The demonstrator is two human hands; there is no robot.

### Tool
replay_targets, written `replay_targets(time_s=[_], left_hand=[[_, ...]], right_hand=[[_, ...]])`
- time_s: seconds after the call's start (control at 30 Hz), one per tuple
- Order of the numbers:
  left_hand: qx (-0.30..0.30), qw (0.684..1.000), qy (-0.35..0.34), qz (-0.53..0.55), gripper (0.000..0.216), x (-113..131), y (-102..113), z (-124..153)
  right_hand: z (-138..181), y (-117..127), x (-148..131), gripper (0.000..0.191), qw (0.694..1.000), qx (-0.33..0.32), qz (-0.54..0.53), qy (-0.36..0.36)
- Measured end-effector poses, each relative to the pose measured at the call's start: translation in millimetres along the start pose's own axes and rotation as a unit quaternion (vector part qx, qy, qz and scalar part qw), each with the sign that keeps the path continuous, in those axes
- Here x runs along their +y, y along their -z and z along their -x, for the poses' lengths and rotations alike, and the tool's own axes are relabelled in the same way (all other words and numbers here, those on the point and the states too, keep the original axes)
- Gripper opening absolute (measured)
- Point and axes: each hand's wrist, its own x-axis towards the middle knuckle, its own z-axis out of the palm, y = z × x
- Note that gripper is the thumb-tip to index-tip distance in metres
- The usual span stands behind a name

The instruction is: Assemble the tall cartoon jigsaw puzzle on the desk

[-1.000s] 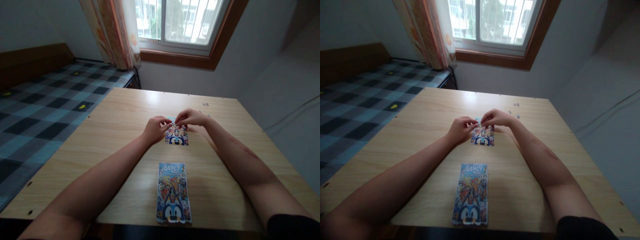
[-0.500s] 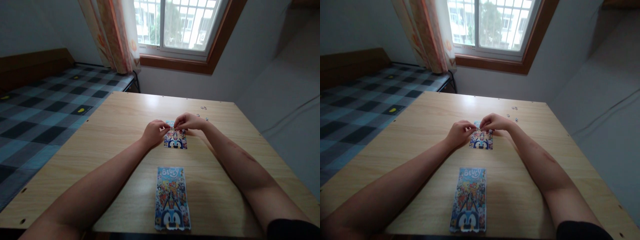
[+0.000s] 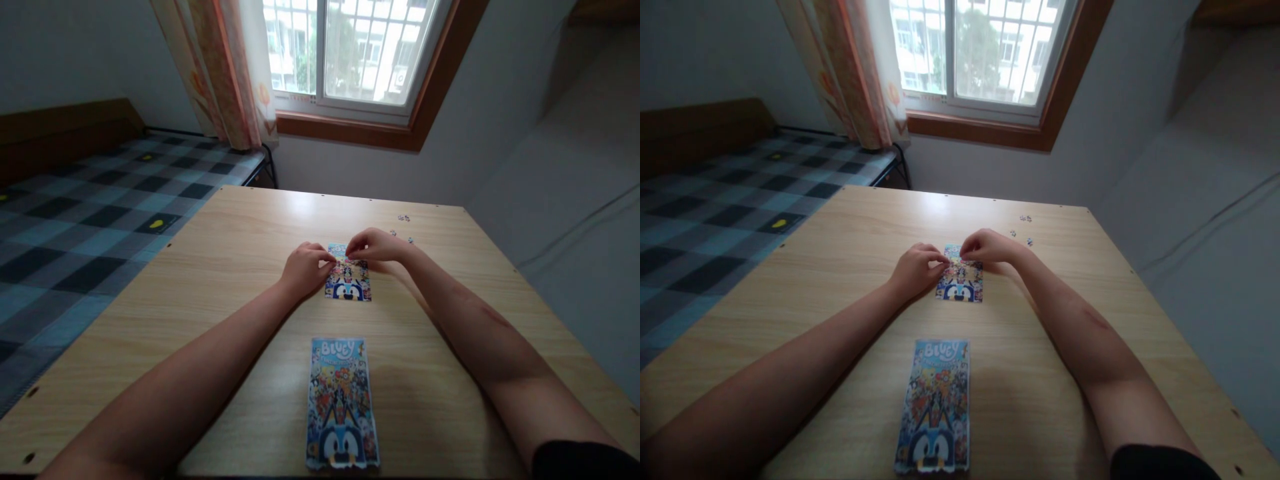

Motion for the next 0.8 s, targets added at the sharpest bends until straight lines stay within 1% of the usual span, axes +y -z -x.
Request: replay_targets(time_s=[0.1, 0.27, 0.5, 0.67, 0.8], left_hand=[[-0.001, 1.000, 0.007, -0.006, 0.009, 0, 0, 0], [-0.002, 1.000, 0.008, -0.018, 0.010, -1, 0, -1], [-0.008, 0.999, 0.001, -0.031, 0.009, -1, -1, -1], [-0.001, 1.000, -0.002, -0.026, 0.010, -2, 0, 0], [0.004, 1.000, 0.003, -0.024, 0.013, -2, 0, 0]], right_hand=[[-1, -4, -4, 0.018, 1.000, -0.007, 0.022, 0.003], [-3, -9, -11, 0.018, 0.998, 0.001, 0.060, 0.007], [-6, -12, -12, 0.022, 0.997, 0.034, 0.062, -0.003], [-5, -11, -13, 0.021, 0.998, 0.021, 0.054, -0.014], [-5, -12, -16, 0.018, 0.997, 0.013, 0.071, -0.010]])
